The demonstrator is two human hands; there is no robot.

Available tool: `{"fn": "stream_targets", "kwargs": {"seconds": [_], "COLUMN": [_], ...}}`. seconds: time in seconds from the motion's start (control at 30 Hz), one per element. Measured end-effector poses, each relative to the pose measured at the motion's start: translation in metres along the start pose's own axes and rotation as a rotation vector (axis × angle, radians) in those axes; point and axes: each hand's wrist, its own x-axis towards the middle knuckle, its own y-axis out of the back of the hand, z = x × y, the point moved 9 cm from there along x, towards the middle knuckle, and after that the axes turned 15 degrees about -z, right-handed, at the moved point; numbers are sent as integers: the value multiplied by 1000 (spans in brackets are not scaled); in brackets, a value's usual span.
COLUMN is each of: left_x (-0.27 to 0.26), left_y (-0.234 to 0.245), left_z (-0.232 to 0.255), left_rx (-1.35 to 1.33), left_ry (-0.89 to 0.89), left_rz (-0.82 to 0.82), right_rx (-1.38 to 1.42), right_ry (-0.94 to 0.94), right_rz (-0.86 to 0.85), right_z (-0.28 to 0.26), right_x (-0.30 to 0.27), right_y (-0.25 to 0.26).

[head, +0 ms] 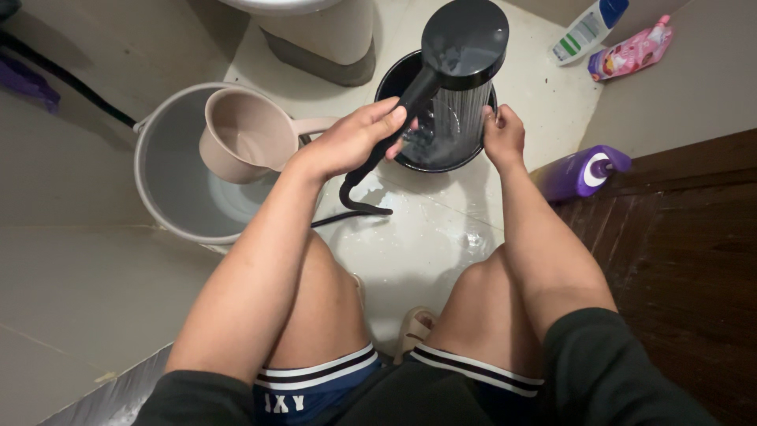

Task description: The person pours liquid from a bottle into a black bucket, then moves to a bathroom area. They use a handheld shower head to rinse the inside of the bucket with water, repeatedly filling and emptying it to clean the container.

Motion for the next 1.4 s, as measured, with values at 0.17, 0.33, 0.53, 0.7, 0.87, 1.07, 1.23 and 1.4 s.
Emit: {"fn": "stream_targets", "kwargs": {"seconds": [0.17,0.33,0.53,0.7,0.87,1.07,1.23,1.4], "left_x": [-2,-2,-9,-23,-24,-10,-26,-51], "left_y": [-5,-6,8,23,28,18,30,46], "left_z": [7,3,2,1,4,6,6,28], "left_rx": [-22,43,240,347,361,217,211,224], "left_ry": [-32,48,149,292,243,53,138,99], "left_rz": [-26,-17,112,277,323,192,285,420], "right_rx": [34,60,47,16,45,17,-121,-374], "right_ry": [47,22,4,-11,9,23,103,214], "right_rz": [-1,5,10,10,7,-4,22,-128], "right_z": [6,11,8,0,-10,-20,-59,-130], "right_x": [2,3,1,0,-1,-3,-4,25], "right_y": [-3,-3,-3,-3,-7,-6,7,20]}}
